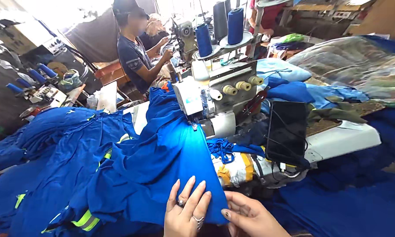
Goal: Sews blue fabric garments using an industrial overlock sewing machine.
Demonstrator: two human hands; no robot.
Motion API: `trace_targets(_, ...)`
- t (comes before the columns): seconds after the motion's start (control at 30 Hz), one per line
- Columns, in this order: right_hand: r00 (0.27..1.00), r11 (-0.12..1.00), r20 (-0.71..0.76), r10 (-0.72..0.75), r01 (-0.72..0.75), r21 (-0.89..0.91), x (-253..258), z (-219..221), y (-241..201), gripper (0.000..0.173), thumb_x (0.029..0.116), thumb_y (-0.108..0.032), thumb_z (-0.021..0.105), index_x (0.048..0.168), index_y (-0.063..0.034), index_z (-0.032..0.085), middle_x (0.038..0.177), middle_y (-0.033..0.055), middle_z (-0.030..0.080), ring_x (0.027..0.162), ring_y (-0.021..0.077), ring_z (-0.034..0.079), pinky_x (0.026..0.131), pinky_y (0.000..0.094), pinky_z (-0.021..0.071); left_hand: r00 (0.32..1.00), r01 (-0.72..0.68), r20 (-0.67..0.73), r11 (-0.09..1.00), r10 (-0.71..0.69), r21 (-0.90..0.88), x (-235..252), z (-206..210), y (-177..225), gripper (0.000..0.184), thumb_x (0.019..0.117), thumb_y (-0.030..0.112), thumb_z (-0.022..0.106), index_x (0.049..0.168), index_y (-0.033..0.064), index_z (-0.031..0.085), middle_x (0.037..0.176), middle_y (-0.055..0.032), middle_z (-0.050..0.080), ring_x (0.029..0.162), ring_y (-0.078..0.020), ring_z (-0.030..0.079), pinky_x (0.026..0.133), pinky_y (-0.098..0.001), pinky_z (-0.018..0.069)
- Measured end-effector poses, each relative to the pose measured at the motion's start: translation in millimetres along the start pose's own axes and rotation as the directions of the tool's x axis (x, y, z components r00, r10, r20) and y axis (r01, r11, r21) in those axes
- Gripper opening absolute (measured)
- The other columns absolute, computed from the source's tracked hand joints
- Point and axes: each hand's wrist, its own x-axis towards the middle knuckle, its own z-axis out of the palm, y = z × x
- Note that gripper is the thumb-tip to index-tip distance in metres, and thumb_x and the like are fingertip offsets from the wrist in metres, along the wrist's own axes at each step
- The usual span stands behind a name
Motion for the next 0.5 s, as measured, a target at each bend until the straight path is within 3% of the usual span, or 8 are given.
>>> trace_targets(0.23, 0.978, 0.990, -0.150, -0.143, 0.138, -0.039, 65, -2, -2, 0.044, 0.0948, -0.001, 0.061, 0.138, -0.0013, 0.053, 0.091, 0.0014, 0.070, 0.062, 0.0091, 0.065, 0.053, 0.0241, 0.0567, 0.999, -0.044, -0.006, 0.995, 0.045, 0.085, 38, 18, -50, 0.028, 0.1044, 0.009, 0.051, 0.119, 0.0166, 0.073, 0.127, -0.0038, 0.073, 0.129, -0.0215, 0.062, 0.115, -0.0478, 0.0406)
trace_targets(0.33, 0.954, 0.973, -0.196, -0.227, 0.216, -0.079, 90, -3, -8, 0.048, 0.0943, -0.002, 0.063, 0.140, -0.0071, 0.050, 0.081, 0.0015, 0.067, 0.059, 0.0102, 0.064, 0.052, 0.0238, 0.0565, 0.999, -0.043, -0.020, 0.993, 0.045, 0.109, 58, 22, -67, 0.029, 0.1029, 0.006, 0.052, 0.117, 0.0159, 0.076, 0.125, -0.0026, 0.074, 0.129, -0.0193, 0.063, 0.115, -0.0471, 0.0408)
trace_targets(0.4, 0.932, 0.953, -0.212, -0.294, 0.270, -0.139, 107, -4, -12, 0.046, 0.0947, -0.004, 0.063, 0.139, -0.0103, 0.052, 0.076, 0.0000, 0.067, 0.056, 0.0083, 0.063, 0.053, 0.0224, 0.0556, 0.999, -0.024, -0.032, 0.995, 0.027, 0.095, 70, 25, -80, 0.030, 0.1015, 0.006, 0.054, 0.115, 0.0169, 0.078, 0.126, -0.0001, 0.073, 0.130, -0.0154, 0.062, 0.117, -0.0452, 0.0387)
trace_targets(0.5, 0.894, 0.916, -0.240, -0.379, 0.325, -0.237, 129, -6, -17, 0.032, 0.0960, -0.004, 0.062, 0.127, -0.0091, 0.066, 0.078, -0.0011, 0.069, 0.057, 0.0053, 0.062, 0.053, 0.0195, 0.0548, 1.000, -0.002, -0.015, 0.999, 0.002, 0.051, 89, 28, -97, 0.031, 0.0979, 0.004, 0.056, 0.114, 0.0170, 0.079, 0.126, 0.0002, 0.073, 0.129, -0.0156, 0.062, 0.115, -0.0453, 0.0414)
